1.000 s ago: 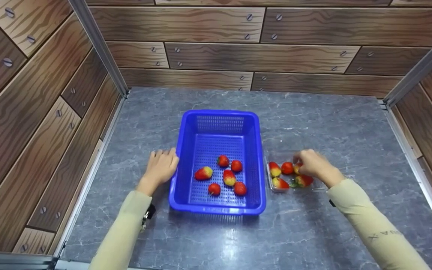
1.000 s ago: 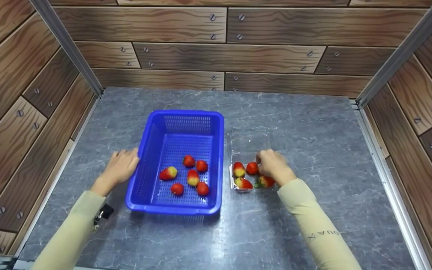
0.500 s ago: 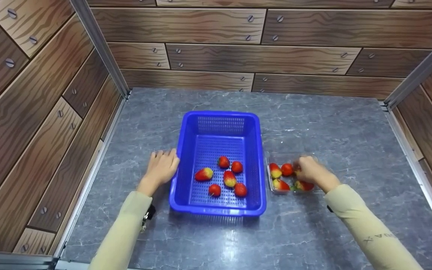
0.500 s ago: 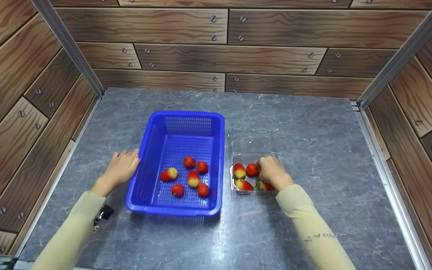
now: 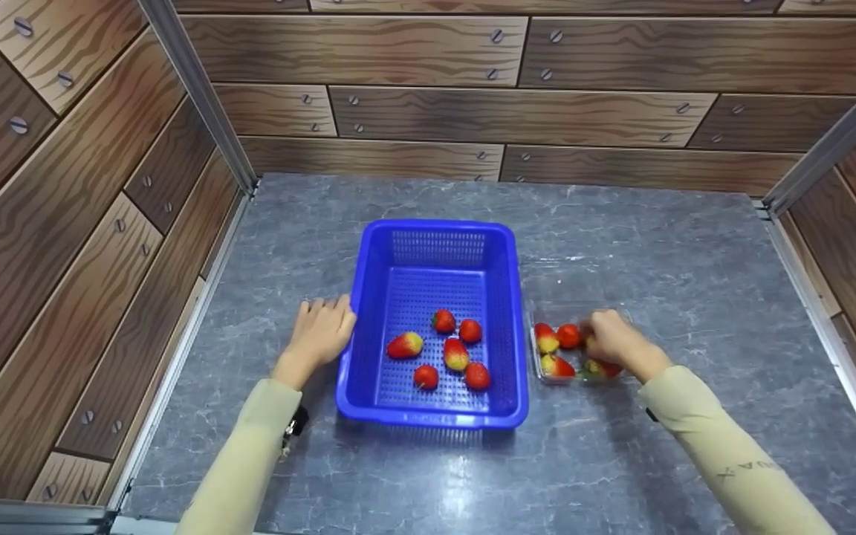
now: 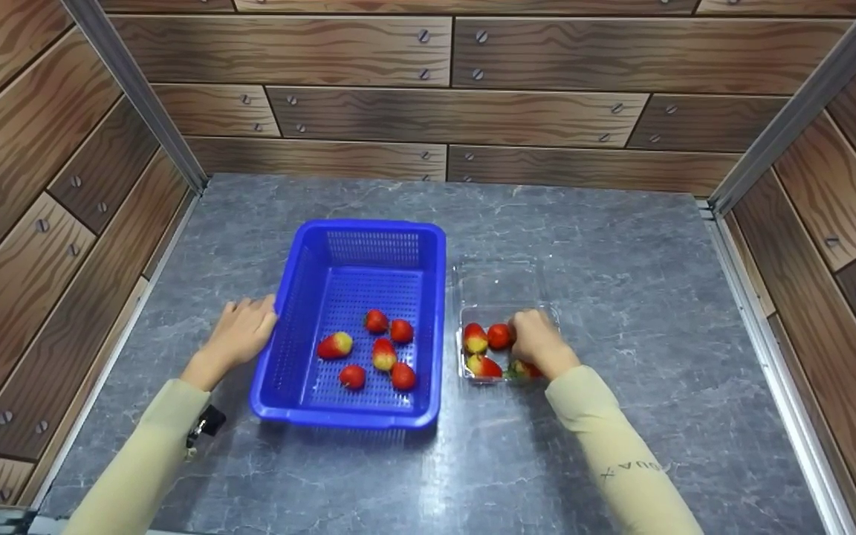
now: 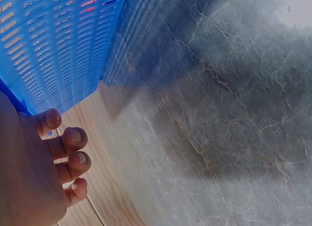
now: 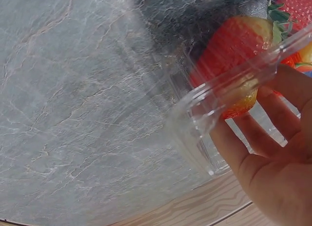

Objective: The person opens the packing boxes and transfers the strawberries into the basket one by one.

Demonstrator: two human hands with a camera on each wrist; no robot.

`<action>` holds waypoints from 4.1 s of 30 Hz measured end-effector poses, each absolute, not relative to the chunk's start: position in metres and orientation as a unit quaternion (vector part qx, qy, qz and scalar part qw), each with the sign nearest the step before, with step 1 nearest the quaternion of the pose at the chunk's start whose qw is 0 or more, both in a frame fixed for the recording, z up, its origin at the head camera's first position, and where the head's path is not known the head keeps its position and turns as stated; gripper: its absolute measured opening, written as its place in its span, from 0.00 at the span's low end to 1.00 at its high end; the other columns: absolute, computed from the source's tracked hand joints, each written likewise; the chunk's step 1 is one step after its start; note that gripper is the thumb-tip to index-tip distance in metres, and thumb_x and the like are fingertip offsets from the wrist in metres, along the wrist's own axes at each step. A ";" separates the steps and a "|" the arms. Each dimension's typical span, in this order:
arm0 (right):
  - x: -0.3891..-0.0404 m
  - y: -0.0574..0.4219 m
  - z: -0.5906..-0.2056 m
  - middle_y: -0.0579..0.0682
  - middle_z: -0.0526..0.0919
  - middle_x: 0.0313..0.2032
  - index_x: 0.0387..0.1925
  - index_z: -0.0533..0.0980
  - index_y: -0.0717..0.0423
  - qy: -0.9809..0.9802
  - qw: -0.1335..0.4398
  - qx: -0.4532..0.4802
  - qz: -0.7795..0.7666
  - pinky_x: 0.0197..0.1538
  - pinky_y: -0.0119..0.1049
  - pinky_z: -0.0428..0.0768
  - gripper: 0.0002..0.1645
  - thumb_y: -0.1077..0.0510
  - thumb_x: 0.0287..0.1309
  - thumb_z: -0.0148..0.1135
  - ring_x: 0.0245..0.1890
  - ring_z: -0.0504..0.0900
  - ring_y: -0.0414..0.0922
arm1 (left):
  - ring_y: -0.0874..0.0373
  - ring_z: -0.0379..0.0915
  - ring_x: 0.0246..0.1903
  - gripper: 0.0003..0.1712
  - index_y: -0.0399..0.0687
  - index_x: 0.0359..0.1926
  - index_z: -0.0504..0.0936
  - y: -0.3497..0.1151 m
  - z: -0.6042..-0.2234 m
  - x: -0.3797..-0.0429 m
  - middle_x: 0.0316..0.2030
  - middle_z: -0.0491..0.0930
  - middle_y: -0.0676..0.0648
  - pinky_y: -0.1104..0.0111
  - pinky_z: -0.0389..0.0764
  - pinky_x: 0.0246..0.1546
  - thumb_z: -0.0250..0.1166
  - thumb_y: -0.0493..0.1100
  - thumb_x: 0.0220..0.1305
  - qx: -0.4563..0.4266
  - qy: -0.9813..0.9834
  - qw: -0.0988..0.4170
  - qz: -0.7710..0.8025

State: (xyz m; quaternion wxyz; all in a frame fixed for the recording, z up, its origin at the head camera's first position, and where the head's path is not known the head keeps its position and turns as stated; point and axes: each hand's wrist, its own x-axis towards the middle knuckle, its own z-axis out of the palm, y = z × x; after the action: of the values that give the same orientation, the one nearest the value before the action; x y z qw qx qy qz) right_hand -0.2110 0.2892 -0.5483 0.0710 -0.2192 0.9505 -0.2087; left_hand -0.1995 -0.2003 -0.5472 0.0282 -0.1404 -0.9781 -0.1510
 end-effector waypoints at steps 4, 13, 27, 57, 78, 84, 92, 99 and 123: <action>-0.211 0.290 -0.547 0.51 0.74 0.17 0.18 0.76 0.63 0.950 0.071 -0.222 -0.210 0.25 0.41 0.72 0.08 0.74 0.35 0.53 0.20 0.69 0.48 | 0.38 0.73 0.40 0.19 0.40 0.46 0.73 -0.200 -0.547 -0.200 0.40 0.82 0.37 0.48 0.64 0.44 0.39 0.46 0.75 -0.139 -0.978 0.028 -0.151; -0.210 0.290 -0.545 0.51 0.75 0.17 0.19 0.77 0.64 0.945 0.078 -0.221 -0.229 0.22 0.38 0.72 0.08 0.74 0.35 0.54 0.19 0.70 0.46 | 0.37 0.73 0.41 0.19 0.39 0.46 0.74 -0.201 -0.547 -0.199 0.40 0.81 0.37 0.47 0.64 0.45 0.39 0.46 0.75 -0.141 -0.977 0.028 -0.155; -0.209 0.289 -0.535 0.53 0.81 0.22 0.23 0.81 0.65 0.945 0.093 -0.215 -0.230 0.24 0.39 0.75 0.12 0.74 0.33 0.55 0.21 0.75 0.46 | 0.38 0.73 0.37 0.16 0.40 0.39 0.74 -0.200 -0.546 -0.200 0.37 0.81 0.37 0.49 0.64 0.40 0.42 0.44 0.73 -0.149 -0.978 0.063 -0.133; -0.213 0.271 -0.492 0.58 0.79 0.28 0.28 0.82 0.66 0.946 0.042 -0.246 -0.209 0.29 0.45 0.76 0.14 0.72 0.33 0.57 0.26 0.75 0.51 | 0.37 0.70 0.39 0.15 0.37 0.39 0.74 -0.200 -0.546 -0.200 0.39 0.74 0.37 0.48 0.69 0.41 0.44 0.43 0.71 -0.161 -0.973 0.092 -0.134; -0.236 0.213 -0.446 0.56 0.78 0.30 0.32 0.82 0.65 0.938 0.016 -0.281 -0.204 0.34 0.45 0.78 0.14 0.72 0.37 0.62 0.30 0.76 0.51 | 0.37 0.69 0.41 0.17 0.36 0.42 0.75 -0.200 -0.545 -0.200 0.40 0.73 0.35 0.47 0.67 0.42 0.43 0.43 0.71 -0.159 -0.975 0.089 -0.129; -0.241 0.190 -0.441 0.57 0.77 0.30 0.31 0.82 0.65 0.931 0.013 -0.297 -0.214 0.34 0.44 0.77 0.13 0.73 0.37 0.62 0.29 0.76 0.51 | 0.37 0.69 0.40 0.17 0.36 0.41 0.75 -0.200 -0.545 -0.200 0.39 0.73 0.36 0.48 0.67 0.41 0.44 0.43 0.70 -0.159 -0.974 0.095 -0.127; -0.250 0.165 -0.444 0.58 0.79 0.32 0.33 0.83 0.67 0.932 0.030 -0.286 -0.221 0.36 0.44 0.79 0.14 0.73 0.38 0.61 0.31 0.77 0.51 | 0.37 0.69 0.41 0.17 0.36 0.41 0.74 -0.201 -0.546 -0.200 0.39 0.73 0.35 0.48 0.67 0.42 0.43 0.43 0.71 -0.159 -0.976 0.093 -0.117; -0.254 0.145 -0.448 0.57 0.77 0.30 0.32 0.83 0.66 0.929 0.035 -0.293 -0.224 0.36 0.43 0.80 0.15 0.72 0.36 0.60 0.32 0.76 0.52 | 0.37 0.69 0.42 0.17 0.35 0.42 0.74 -0.199 -0.544 -0.200 0.40 0.73 0.35 0.47 0.67 0.43 0.44 0.43 0.71 -0.161 -0.976 0.087 -0.117; -0.270 0.107 -0.466 0.59 0.83 0.34 0.32 0.84 0.65 0.936 0.078 -0.269 -0.212 0.46 0.47 0.79 0.14 0.72 0.36 0.61 0.40 0.80 0.55 | 0.38 0.69 0.43 0.16 0.35 0.41 0.74 -0.200 -0.545 -0.203 0.39 0.74 0.36 0.49 0.69 0.43 0.44 0.43 0.70 -0.182 -0.971 0.098 -0.121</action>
State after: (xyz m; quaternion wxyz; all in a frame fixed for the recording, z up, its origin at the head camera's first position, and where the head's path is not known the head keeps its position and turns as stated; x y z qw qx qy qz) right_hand -0.2695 0.1066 -0.4659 0.0777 -0.2686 0.9365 -0.2117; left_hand -0.2026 -0.2001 -0.5447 0.0983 -0.1816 -0.9709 -0.1212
